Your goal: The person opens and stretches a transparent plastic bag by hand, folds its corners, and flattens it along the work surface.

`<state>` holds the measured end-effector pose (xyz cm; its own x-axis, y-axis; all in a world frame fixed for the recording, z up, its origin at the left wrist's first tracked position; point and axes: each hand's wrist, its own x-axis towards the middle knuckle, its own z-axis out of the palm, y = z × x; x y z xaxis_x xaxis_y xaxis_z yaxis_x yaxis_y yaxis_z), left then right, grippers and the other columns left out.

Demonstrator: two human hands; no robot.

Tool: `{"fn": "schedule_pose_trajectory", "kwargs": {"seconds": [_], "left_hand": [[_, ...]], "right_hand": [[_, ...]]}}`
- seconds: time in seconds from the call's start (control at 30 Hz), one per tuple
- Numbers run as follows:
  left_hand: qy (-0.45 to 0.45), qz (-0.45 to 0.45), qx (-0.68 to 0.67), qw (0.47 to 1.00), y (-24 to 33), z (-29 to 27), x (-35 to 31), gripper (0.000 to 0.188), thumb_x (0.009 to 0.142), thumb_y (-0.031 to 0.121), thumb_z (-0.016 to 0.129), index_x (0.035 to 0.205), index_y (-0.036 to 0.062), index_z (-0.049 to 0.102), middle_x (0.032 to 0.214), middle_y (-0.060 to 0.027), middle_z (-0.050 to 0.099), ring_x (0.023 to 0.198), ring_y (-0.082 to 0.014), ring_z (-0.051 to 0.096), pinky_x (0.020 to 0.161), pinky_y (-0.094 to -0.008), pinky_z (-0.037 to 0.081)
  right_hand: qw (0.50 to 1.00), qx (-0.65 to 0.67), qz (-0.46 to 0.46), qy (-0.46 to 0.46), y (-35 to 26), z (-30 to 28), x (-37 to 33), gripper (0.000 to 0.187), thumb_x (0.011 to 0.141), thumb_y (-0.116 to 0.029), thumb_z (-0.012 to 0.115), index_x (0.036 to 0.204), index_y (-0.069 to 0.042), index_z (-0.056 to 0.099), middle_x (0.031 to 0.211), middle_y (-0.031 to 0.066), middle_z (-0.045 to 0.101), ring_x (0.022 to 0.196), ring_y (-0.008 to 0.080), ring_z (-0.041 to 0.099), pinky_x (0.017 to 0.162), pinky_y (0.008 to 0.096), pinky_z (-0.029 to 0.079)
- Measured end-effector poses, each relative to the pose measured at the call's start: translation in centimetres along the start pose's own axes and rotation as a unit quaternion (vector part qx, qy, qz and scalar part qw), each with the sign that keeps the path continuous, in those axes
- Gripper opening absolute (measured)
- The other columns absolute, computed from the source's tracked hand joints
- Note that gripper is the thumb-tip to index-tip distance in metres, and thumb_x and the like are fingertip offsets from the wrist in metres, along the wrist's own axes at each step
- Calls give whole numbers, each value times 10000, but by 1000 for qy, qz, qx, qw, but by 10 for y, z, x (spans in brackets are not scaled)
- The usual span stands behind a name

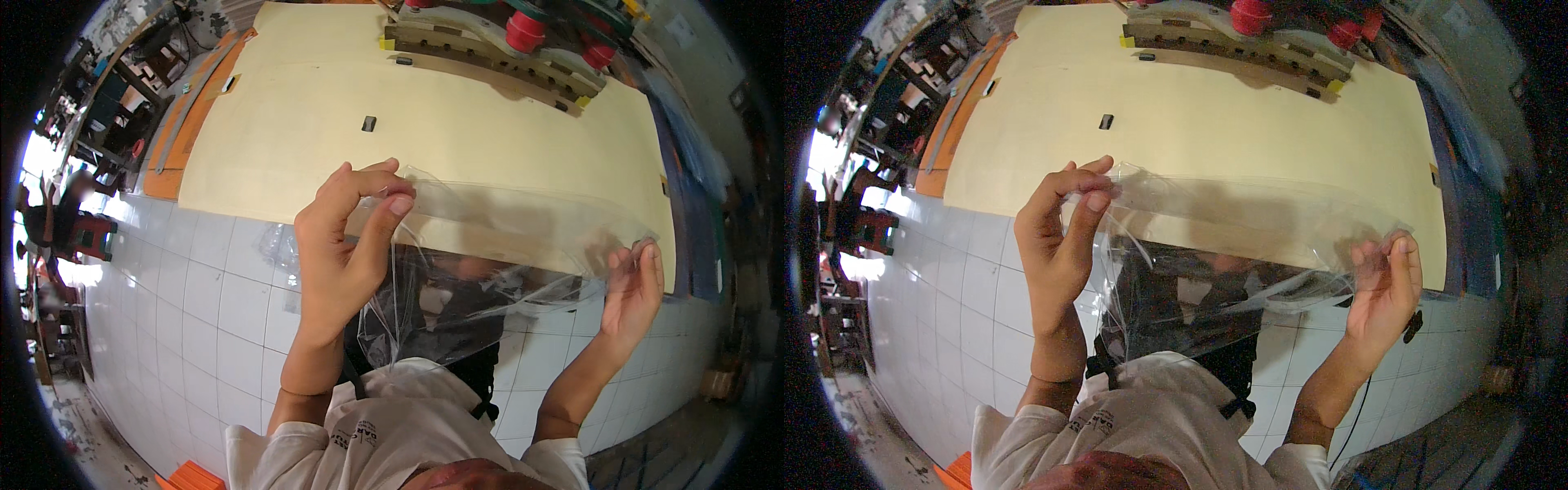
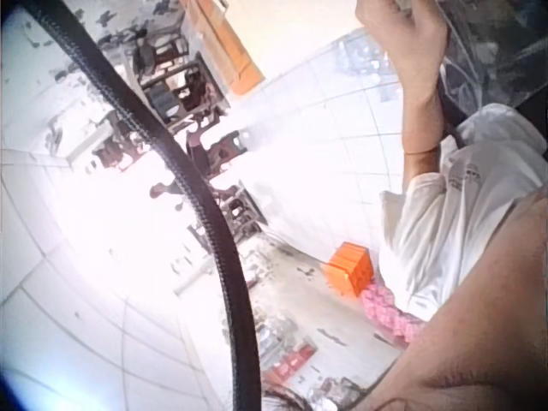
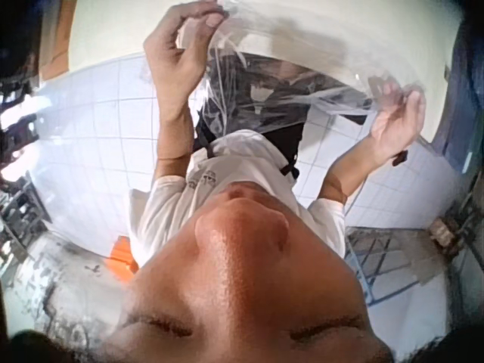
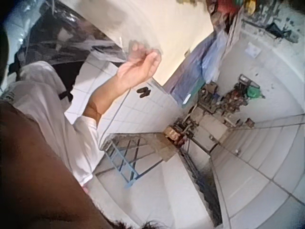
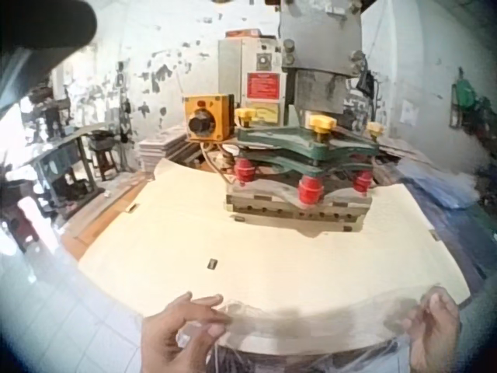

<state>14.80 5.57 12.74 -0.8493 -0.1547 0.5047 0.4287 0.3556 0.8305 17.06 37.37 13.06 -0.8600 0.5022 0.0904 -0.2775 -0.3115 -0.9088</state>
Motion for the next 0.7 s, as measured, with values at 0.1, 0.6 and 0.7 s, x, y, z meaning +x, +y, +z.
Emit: {"fn": "schedule_pose_trajectory", "kwargs": {"seconds": [0.1,0.6,0.7], "left_hand": [[0,2,-6,1000,0,-2,3,79,857,86,648,863,7,648,802,-104,694,938,-239,673,1057,-489,304],[-7,-131,-115,985,-22,-3,29,180,923,131,602,948,-40,649,825,-69,662,708,-99,590,611,-230,452],[11,-119,-91,989,-21,1,29,182,930,125,588,944,-47,645,862,-94,671,708,-110,602,595,-224,438]], "right_hand": [[999,6,2,-50,-1,0,4,114,950,-147,557,958,-36,585,830,29,590,747,145,637,670,307,583],[992,-93,-53,-63,28,28,31,147,946,-158,551,969,-13,553,804,127,651,652,187,653,608,306,565],[994,-74,-54,-58,34,24,36,151,944,-141,555,965,8,551,819,145,658,669,200,659,625,318,571]]}}
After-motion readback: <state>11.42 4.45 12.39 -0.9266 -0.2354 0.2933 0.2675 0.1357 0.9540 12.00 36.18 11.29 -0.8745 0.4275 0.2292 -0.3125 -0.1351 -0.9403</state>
